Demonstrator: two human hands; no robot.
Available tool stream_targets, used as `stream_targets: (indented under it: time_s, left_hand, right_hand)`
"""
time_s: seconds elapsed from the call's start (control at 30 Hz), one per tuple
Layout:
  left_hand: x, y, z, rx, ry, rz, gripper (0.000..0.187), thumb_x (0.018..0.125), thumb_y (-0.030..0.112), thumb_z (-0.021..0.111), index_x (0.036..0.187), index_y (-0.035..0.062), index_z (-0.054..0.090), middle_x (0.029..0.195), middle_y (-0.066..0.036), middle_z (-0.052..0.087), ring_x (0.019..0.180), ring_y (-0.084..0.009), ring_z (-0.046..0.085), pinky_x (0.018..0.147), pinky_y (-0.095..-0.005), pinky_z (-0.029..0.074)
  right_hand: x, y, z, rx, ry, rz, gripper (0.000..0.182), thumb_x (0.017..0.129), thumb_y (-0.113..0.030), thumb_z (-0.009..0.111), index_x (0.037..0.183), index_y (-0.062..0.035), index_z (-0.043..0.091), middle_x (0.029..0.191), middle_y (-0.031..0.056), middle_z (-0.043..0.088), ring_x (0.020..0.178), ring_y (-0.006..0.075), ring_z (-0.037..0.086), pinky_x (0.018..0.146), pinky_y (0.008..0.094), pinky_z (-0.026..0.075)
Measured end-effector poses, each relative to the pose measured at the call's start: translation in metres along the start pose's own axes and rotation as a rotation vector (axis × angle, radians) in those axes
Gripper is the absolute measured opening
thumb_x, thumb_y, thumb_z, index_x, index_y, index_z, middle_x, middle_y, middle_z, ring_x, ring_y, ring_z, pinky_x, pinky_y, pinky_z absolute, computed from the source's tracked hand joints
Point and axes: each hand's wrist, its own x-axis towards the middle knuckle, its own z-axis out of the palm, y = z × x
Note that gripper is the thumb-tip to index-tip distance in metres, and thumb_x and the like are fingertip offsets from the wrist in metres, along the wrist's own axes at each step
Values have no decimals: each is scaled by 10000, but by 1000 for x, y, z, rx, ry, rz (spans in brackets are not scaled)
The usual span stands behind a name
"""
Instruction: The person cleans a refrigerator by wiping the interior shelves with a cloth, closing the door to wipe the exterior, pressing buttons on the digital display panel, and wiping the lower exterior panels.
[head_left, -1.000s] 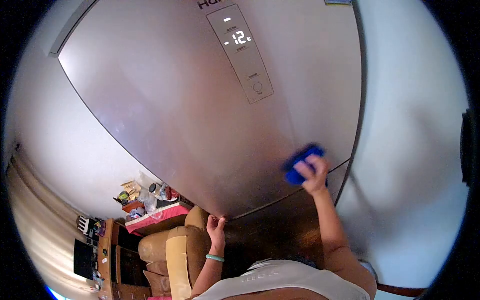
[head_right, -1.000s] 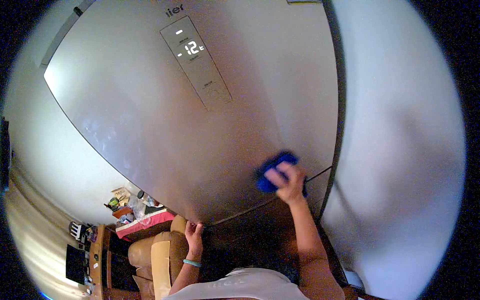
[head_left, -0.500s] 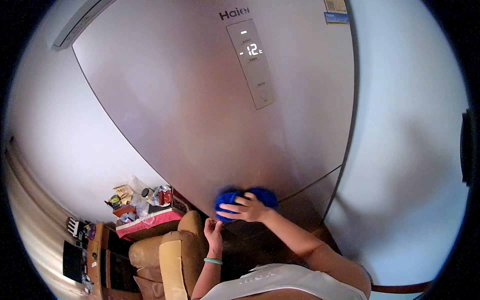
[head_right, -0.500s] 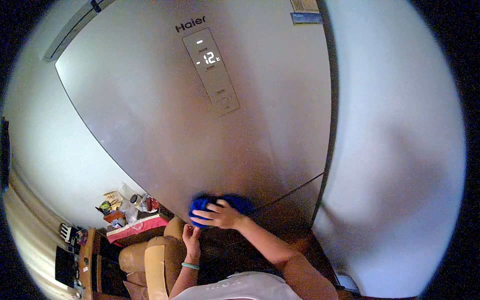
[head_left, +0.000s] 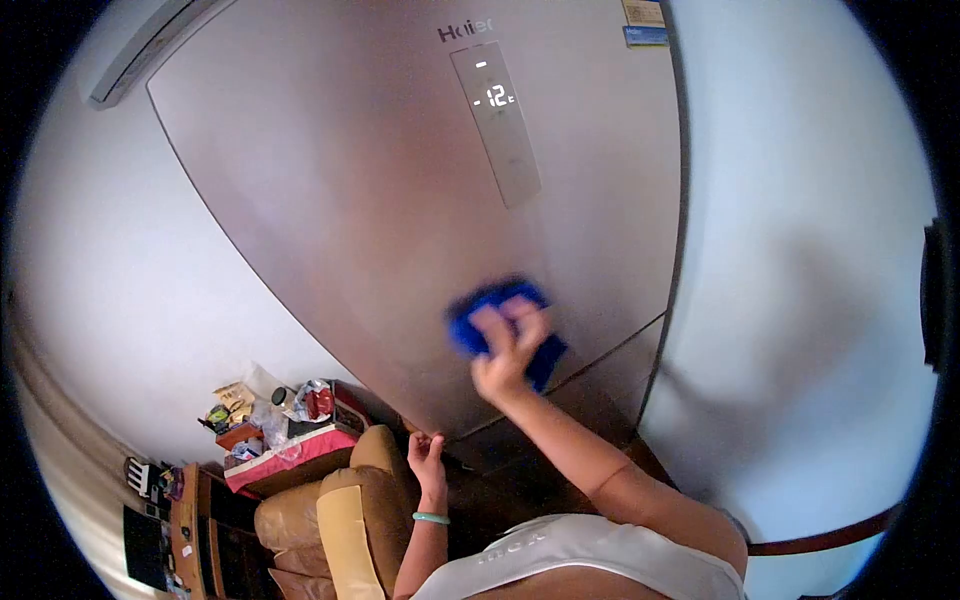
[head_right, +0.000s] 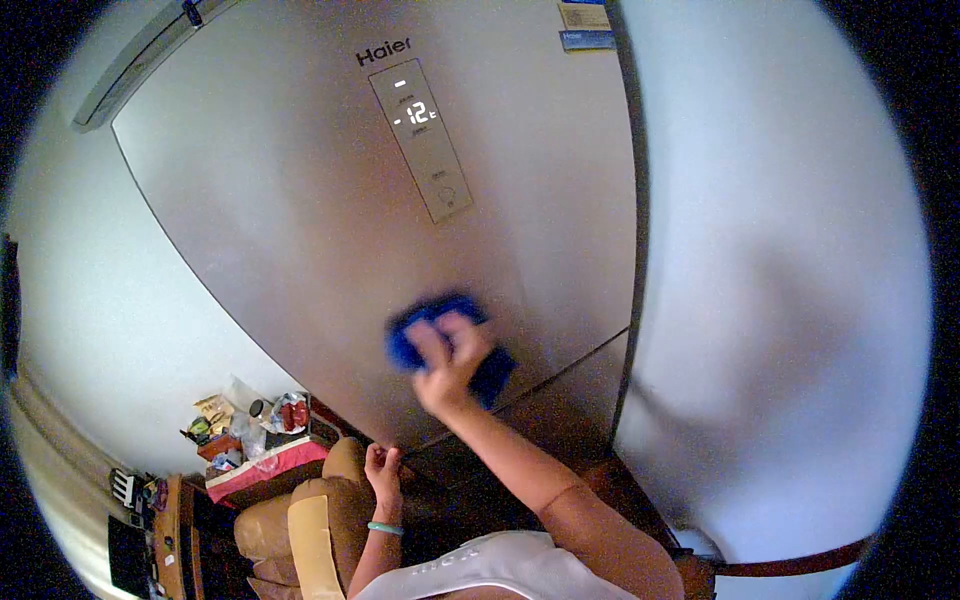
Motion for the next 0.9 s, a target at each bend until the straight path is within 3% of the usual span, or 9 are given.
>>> stream_targets:
  time_s: [0.1,0.17,0.2,0.33,0.5,0.57,0.7,0.8,0.9]
  left_hand:
    - [-7,5,4,-1,4,10,144,853,19,642,945,59,539,828,31,560,785,-69,502,722,-208,410]
    - [-6,15,10,14,-15,57,143,854,15,638,948,59,541,820,33,547,777,-65,492,708,-204,407]
    - [-7,17,12,11,-15,59,141,852,19,643,944,60,545,810,36,535,762,-62,479,692,-204,403]
    - [-1,-2,4,38,14,85,142,841,34,659,942,54,561,808,37,535,733,-62,466,674,-210,401]
    - [-2,-1,5,35,8,57,156,830,46,673,942,41,565,837,22,562,755,-72,488,700,-214,412]
    - [-5,7,9,21,-8,72,160,828,48,675,941,38,562,849,16,567,765,-76,492,709,-216,413]
    - [-6,11,13,27,0,91,165,836,58,676,940,42,549,849,16,565,768,-81,498,713,-218,413]
    - [-5,8,11,15,-18,116,162,843,56,672,941,45,543,851,15,568,768,-81,502,708,-218,412]
    - [-3,6,4,23,-4,43,152,847,43,663,935,47,539,855,16,571,768,-77,501,703,-218,410]
  right_hand:
    - [-62,-13,-3,8,-352,-632,481,795,-141,571,1215,-374,562,1271,-62,466,1054,158,392,840,360,306]
    - [-80,10,-16,84,-586,-785,427,845,-161,510,1193,-401,566,1285,-124,458,1031,138,393,854,357,304]
    - [-87,29,-24,107,-633,-803,420,823,-208,513,1207,-378,537,1350,-100,443,1002,139,439,819,352,357]
    - [-42,54,-46,-32,-561,-782,418,839,-196,521,1218,-372,539,1293,-75,453,1062,173,418,847,379,349]
    - [93,-40,-5,25,-236,-372,476,790,-200,603,1241,-332,534,1308,11,426,1130,281,396,899,466,356]
    - [117,-76,21,6,-198,-350,511,765,-198,623,1254,-307,524,1314,32,417,1135,331,386,916,520,348]
    - [72,-101,43,84,-327,-510,513,794,-195,567,1290,-293,475,1340,67,386,1114,330,388,888,592,353]
    - [-8,-59,22,62,-512,-733,394,857,-258,533,1244,-328,516,1364,-27,381,1116,232,364,892,457,338]
    - [-69,24,-18,47,-560,-947,386,844,-255,496,1222,-324,530,1365,-94,427,1107,165,407,906,397,335]
